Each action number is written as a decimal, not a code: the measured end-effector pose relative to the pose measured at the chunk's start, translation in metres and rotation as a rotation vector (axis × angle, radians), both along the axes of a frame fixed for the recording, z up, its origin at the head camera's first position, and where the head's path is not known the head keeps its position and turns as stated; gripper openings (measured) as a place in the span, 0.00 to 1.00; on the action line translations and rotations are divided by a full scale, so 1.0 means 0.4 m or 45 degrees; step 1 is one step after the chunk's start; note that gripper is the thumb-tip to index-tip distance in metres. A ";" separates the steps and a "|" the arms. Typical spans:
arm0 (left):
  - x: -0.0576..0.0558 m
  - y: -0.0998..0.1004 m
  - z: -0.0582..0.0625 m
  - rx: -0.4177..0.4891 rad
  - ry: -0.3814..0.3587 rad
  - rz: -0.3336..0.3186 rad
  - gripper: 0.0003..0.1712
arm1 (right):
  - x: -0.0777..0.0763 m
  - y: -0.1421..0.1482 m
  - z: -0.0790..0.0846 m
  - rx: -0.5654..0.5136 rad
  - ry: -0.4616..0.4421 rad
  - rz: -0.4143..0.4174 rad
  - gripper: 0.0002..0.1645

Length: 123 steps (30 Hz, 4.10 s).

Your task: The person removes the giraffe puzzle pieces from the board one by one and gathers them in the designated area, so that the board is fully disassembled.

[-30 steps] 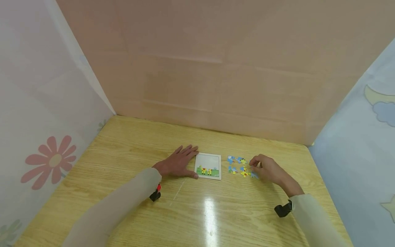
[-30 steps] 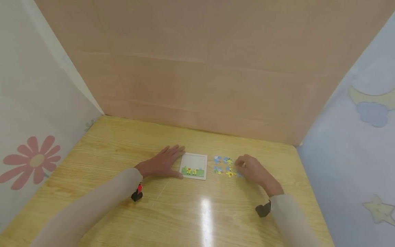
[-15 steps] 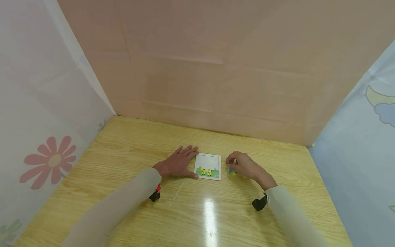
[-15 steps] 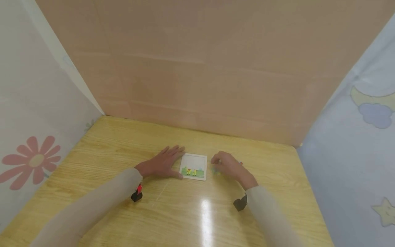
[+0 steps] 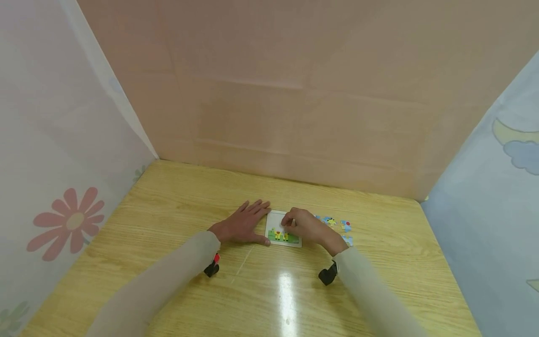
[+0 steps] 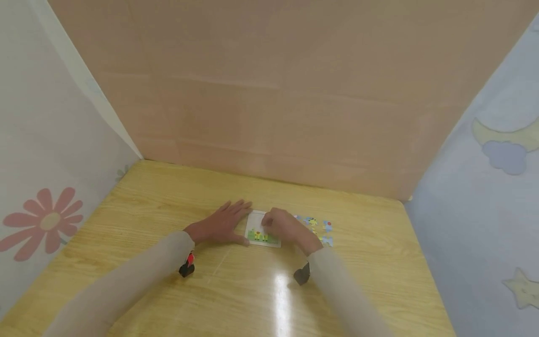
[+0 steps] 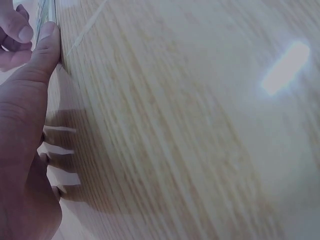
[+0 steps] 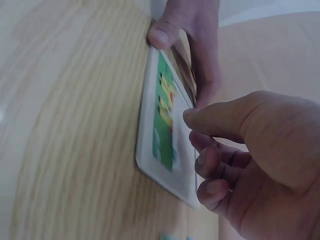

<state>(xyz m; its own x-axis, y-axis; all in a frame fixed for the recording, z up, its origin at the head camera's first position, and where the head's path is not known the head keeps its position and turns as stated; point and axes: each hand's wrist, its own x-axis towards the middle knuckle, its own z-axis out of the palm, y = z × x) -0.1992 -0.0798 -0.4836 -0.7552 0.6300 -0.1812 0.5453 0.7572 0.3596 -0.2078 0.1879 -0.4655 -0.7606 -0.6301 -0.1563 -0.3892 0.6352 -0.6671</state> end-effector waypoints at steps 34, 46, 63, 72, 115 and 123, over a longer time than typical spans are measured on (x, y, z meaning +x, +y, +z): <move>0.000 -0.003 0.006 0.024 0.021 -0.029 0.61 | 0.016 -0.093 0.024 0.094 -0.052 0.030 0.12; 0.007 -0.002 0.021 0.049 0.015 -0.026 0.60 | 0.009 -0.070 0.033 0.001 -0.110 0.050 0.06; 0.001 0.001 0.010 -0.007 0.011 -0.002 0.62 | 0.009 -0.006 0.065 -0.027 -0.117 -0.050 0.05; -0.005 0.001 -0.004 -0.021 0.021 0.010 0.62 | 0.013 0.060 0.068 -0.041 -0.109 -0.120 0.04; -0.004 0.003 0.005 -0.004 0.020 -0.001 0.62 | 0.061 0.225 0.032 0.042 -0.078 -0.047 0.03; -0.004 0.004 0.005 0.000 0.011 0.003 0.63 | 0.065 0.218 0.038 0.062 -0.079 -0.054 0.05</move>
<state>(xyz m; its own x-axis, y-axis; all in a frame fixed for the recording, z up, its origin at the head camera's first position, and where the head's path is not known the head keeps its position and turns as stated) -0.2007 -0.0784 -0.4816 -0.7583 0.6281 -0.1746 0.5467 0.7586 0.3546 -0.1819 0.2751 -0.4502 -0.7744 -0.5879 -0.2339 -0.3198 0.6827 -0.6571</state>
